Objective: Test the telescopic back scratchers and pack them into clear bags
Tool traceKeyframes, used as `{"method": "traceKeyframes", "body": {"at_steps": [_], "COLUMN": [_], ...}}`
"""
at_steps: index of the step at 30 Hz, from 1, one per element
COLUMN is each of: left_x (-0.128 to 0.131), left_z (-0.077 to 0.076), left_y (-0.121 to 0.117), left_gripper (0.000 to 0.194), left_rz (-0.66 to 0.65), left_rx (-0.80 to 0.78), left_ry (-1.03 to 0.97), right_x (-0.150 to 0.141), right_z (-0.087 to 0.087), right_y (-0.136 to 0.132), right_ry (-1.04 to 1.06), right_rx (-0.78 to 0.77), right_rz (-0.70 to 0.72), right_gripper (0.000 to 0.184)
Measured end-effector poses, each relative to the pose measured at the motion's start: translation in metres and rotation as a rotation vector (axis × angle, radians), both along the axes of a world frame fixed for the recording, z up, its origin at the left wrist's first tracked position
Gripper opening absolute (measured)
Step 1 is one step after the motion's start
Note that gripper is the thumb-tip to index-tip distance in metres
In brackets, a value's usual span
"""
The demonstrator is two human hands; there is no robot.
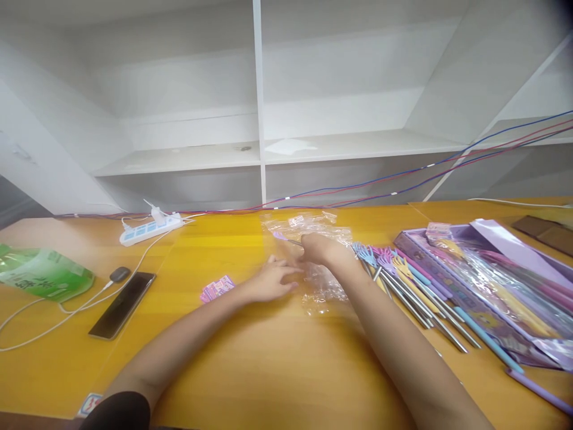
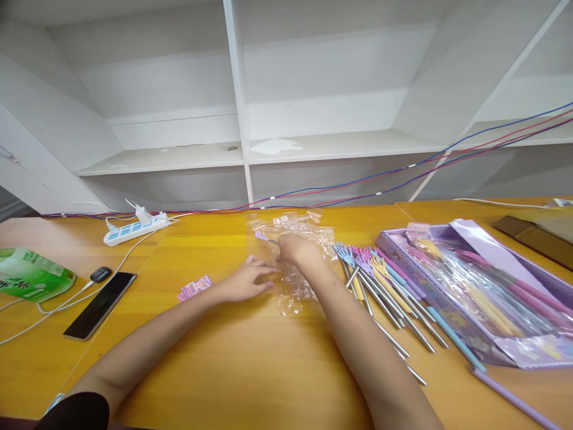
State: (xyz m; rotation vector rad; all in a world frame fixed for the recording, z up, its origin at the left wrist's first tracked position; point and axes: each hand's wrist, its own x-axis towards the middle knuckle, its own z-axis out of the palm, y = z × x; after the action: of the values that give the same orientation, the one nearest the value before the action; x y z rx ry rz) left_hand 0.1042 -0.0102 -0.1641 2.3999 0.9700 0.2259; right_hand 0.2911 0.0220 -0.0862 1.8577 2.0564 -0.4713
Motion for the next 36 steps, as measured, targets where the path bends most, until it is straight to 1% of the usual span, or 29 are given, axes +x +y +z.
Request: {"method": "traceKeyframes", "body": {"at_steps": [4, 10, 14, 17, 21, 25, 28, 32, 36], "left_x": [0.004, 0.011, 0.012, 0.010, 0.011, 0.014, 0.015, 0.013, 0.009], "left_z": [-0.002, -0.010, -0.014, -0.013, -0.013, -0.017, -0.018, -0.011, -0.006], "left_y": [0.000, 0.003, 0.004, 0.004, 0.003, 0.002, 0.001, 0.002, 0.008], "left_gripper": [0.049, 0.041, 0.046, 0.046, 0.043, 0.038, 0.031, 0.024, 0.019], "left_rz": [0.059, 0.231, 0.307, 0.326, 0.309, 0.310, 0.326, 0.354, 0.412], "left_rx": [-0.064, -0.349, -0.449, -0.502, -0.563, -0.606, -0.607, -0.566, -0.493], "left_ry": [-0.080, -0.416, -0.496, -0.546, -0.607, -0.633, -0.652, -0.695, -0.794], "right_x": [-0.003, -0.003, 0.001, 0.001, -0.004, -0.007, -0.006, -0.006, -0.002], "right_z": [0.002, -0.001, -0.002, -0.002, -0.005, -0.007, -0.007, -0.006, -0.003], "right_y": [-0.001, 0.000, 0.002, 0.003, 0.004, 0.003, 0.002, -0.001, -0.006], "right_ry": [-0.044, 0.014, 0.033, 0.028, 0.001, -0.024, -0.028, -0.004, 0.041], "right_rx": [-0.085, -0.098, -0.086, -0.089, -0.099, -0.134, -0.141, -0.114, -0.026], "right_rz": [-0.010, 0.033, 0.043, 0.044, 0.049, 0.077, 0.094, 0.090, 0.076], "right_gripper": [0.042, 0.042, 0.042, 0.042, 0.041, 0.042, 0.044, 0.043, 0.040]}}
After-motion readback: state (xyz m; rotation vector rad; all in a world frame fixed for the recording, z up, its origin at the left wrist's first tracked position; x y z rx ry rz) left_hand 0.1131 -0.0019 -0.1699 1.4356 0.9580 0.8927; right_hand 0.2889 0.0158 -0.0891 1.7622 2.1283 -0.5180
